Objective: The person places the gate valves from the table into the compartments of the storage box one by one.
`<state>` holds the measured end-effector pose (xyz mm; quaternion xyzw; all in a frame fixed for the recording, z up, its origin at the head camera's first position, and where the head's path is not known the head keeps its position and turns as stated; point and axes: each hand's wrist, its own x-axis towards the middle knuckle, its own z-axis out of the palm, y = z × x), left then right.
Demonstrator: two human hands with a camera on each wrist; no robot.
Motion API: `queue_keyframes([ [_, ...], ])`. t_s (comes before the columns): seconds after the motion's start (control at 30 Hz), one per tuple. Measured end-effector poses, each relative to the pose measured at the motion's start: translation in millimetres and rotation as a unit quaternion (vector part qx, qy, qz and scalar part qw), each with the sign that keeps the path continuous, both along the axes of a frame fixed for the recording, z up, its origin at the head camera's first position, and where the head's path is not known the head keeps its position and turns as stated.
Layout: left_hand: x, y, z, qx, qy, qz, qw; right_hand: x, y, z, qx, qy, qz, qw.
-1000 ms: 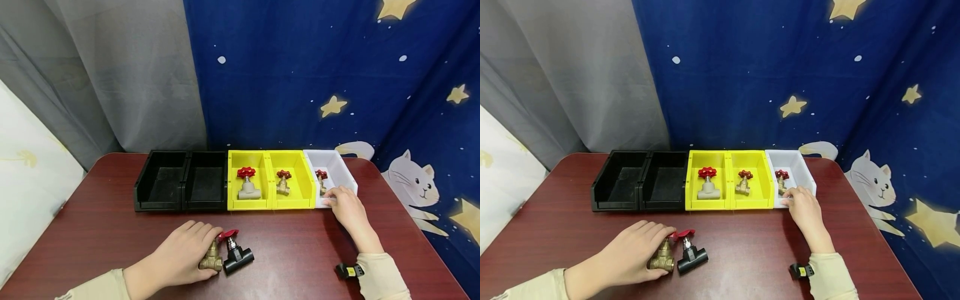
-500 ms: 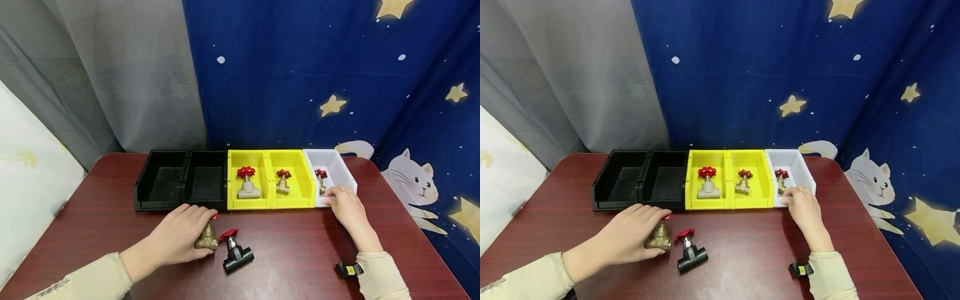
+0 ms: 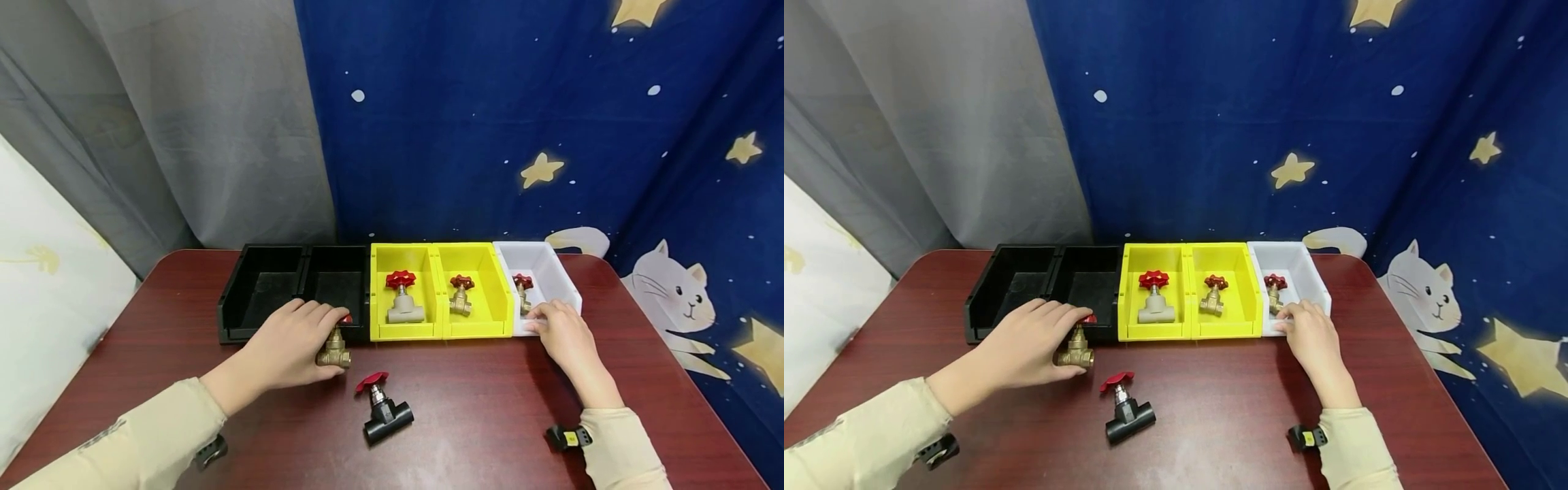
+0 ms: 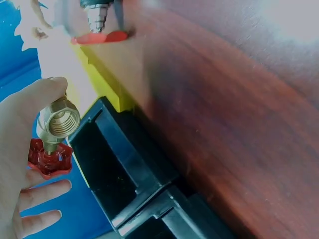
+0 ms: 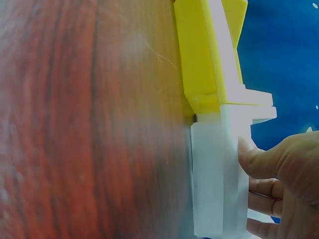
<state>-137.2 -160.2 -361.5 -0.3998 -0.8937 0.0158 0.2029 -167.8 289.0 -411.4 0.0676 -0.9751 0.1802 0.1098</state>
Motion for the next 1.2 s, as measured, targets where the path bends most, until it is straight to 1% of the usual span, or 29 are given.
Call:
queue_keyframes([
  [0.1,-8.1,1.3,4.2,-0.005,-0.005,0.014,0.9999,0.0,-0.1,0.4,0.0,0.005,0.001,1.0],
  [0.4,-32.1,8.9,14.2,-0.039,-0.015,0.02,0.9989,-0.3,-0.7,1.0,-0.002,0.0,0.004,1.0],
  [0.57,-46.8,10.2,19.4,-0.069,-0.03,0.042,0.9963,0.0,-0.7,0.9,-0.006,-0.004,0.0,1.0],
  [0.73,-57.9,10.2,22.7,-0.096,-0.04,0.06,0.9928,-0.5,-1.2,1.4,-0.008,-0.012,-0.004,1.0],
  [0.93,-70.2,8.4,21.6,-0.118,-0.05,0.085,0.988,-1.8,-1.7,1.2,-0.007,-0.007,0.0,1.0],
  [1.07,-78.2,7.3,19.2,-0.123,-0.072,0.108,0.9839,-1.6,-0.6,0.6,-0.008,-0.009,-0.002,1.0],
  [1.2,-86.9,7.7,15.1,-0.138,-0.095,0.129,0.9774,-0.9,0.3,0.0,-0.007,-0.01,-0.002,1.0],
])
